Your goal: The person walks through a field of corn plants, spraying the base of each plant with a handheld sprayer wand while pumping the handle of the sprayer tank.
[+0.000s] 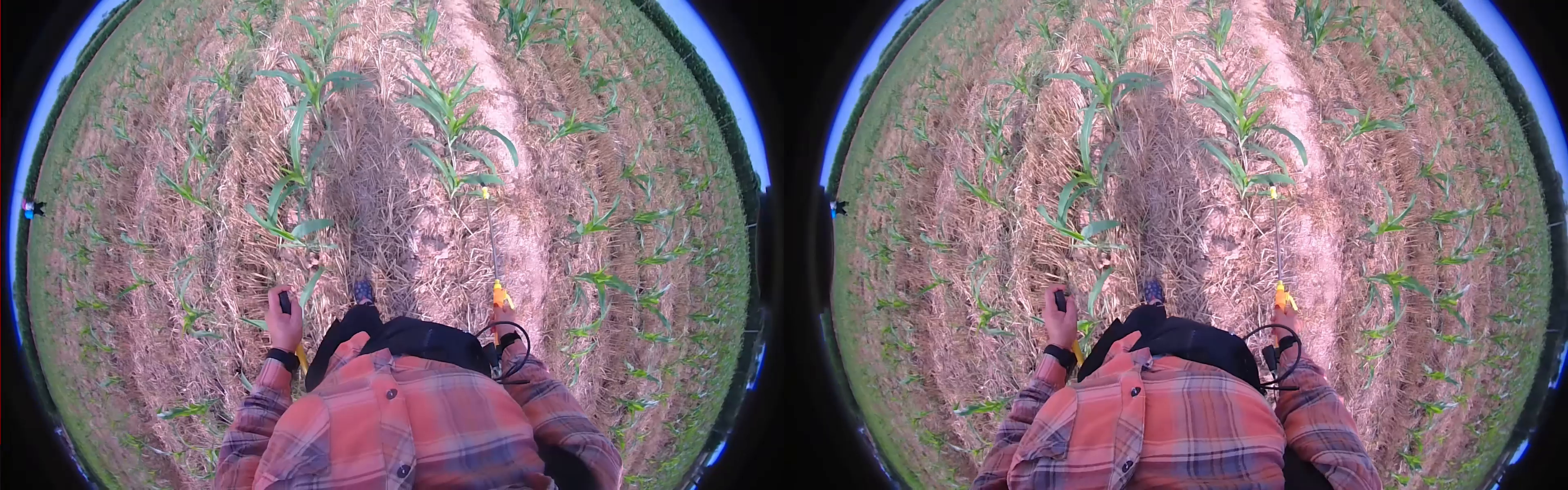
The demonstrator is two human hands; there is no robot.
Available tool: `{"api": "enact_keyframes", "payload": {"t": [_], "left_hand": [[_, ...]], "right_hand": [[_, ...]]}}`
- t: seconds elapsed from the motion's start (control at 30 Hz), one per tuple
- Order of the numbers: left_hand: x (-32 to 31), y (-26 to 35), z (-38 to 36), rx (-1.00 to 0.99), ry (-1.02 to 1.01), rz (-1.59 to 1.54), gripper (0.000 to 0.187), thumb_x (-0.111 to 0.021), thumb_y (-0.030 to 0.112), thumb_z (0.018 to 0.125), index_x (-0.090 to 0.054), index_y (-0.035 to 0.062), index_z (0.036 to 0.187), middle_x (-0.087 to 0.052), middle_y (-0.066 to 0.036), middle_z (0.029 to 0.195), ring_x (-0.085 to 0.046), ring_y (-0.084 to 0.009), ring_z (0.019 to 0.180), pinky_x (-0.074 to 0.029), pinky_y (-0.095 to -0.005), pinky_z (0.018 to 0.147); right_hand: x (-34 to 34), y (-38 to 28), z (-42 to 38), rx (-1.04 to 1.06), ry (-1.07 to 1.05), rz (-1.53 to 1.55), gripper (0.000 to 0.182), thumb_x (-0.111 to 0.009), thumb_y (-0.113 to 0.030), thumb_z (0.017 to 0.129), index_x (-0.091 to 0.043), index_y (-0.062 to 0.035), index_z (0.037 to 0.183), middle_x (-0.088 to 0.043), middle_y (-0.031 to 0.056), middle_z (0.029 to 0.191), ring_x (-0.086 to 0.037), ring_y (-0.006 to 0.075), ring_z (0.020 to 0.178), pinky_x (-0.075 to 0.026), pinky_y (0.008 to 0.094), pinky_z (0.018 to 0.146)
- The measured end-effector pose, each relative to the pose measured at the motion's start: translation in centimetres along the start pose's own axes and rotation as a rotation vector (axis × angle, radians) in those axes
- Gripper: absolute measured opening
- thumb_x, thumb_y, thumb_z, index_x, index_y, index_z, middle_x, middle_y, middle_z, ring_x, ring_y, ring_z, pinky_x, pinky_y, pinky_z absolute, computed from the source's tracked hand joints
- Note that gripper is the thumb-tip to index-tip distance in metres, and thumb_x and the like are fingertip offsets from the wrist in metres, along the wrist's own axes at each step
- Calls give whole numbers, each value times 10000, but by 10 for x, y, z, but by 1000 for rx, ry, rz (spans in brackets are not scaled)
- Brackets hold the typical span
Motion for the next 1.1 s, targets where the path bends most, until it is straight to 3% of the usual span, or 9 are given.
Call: {"api": "enact_keyframes", "payload": {"t": [0.13, 0.2, 0.27, 0.37, 0.53, 0.6, 0.73, 0.83, 1.1], "left_hand": [[5, -7, 41, 11, 34, 1, 227, -502, 46, 714, -460, 92, 932, -473, -93, 595, -465, -160, 484, -373, -292, 467], [7, -12, 59, -6, 32, 27, 229, -497, 48, 714, -459, 93, 935, -463, -81, 574, -458, -153, 470, -376, -286, 460], [7, -27, 73, 105, -1, -50, 223, -496, 42, 713, -461, 91, 928, -455, -74, 575, -459, -138, 478, -375, -278, 460], [13, -31, 95, 133, 3, -117, 220, -500, 28, 708, -465, 86, 917, -432, -43, 572, -434, -106, 487, -363, -258, 460], [44, -12, 119, -1, 46, -219, 199, -507, -2, 729, -459, 69, 908, -392, 30, 626, -352, -67, 521, -317, -195, 485], [77, 20, 119, 85, 26, -310, 213, -492, -28, 738, -434, 53, 926, -390, 26, 685, -348, -42, 570, -310, -174, 522], [106, 21, 121, 155, 74, -393, 220, -491, -31, 737, -432, 45, 935, -410, -15, 798, -359, -71, 639, -325, -199, 569], [71, 7, 154, 4, 127, -126, 218, -486, -18, 740, -437, 48, 942, -433, -12, 743, -365, -85, 603, -329, -212, 543], [-19, 18, 245, 30, 29, 13, 188, -476, 23, 732, -451, 57, 915, -386, -18, 660, -357, -92, 562, -326, -237, 504]], "right_hand": [[-57, -18, 9, 112, -130, -131, 240, -500, -283, 773, -530, -61, 688, -494, 39, 530, -442, 121, 360, -333, 256, 310], [-88, -44, 3, 328, -196, -375, 279, -509, -308, 762, -549, -63, 633, -510, 37, 526, -455, 118, 365, -346, 261, 339], [-100, -108, -47, 300, -274, -439, 330, -505, -346, 755, -555, -62, 594, -521, 37, 517, -495, 134, 420, -377, 289, 403], [-138, -123, -41, 486, -486, -669, 353, -495, -403, 745, -573, -63, 691, -545, 48, 550, -541, 177, 547, -401, 317, 518], [-173, -168, -63, 663, -599, -735, 375, -504, -425, 730, -545, -54, 757, -555, 90, 593, -557, 210, 568, -407, 332, 532], [-182, -191, -77, 801, -691, -830, 384, -500, -437, 732, -533, -56, 766, -560, 124, 634, -560, 254, 601, -410, 350, 544], [-198, -203, -66, 789, -811, -915, 330, -522, -376, 720, -544, -49, 753, -567, 163, 708, -558, 308, 697, -417, 357, 603], [-207, -200, -40, 811, -801, -850, 324, -496, -384, 736, -547, -68, 786, -573, 150, 747, -558, 310, 724, -418, 366, 627], [-201, -273, 12, 675, -636, -808, 395, -515, -436, 702, -577, -78, 857, -581, 163, 764, -565, 298, 769, -423, 377, 668]]}}
Point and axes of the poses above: each hand's wrist, its own z-axis towards the middle knuckle, its own x-axis out of the back of the hand, y = z × x, the point moved 5 cm from there along z, towards the middle knuckle
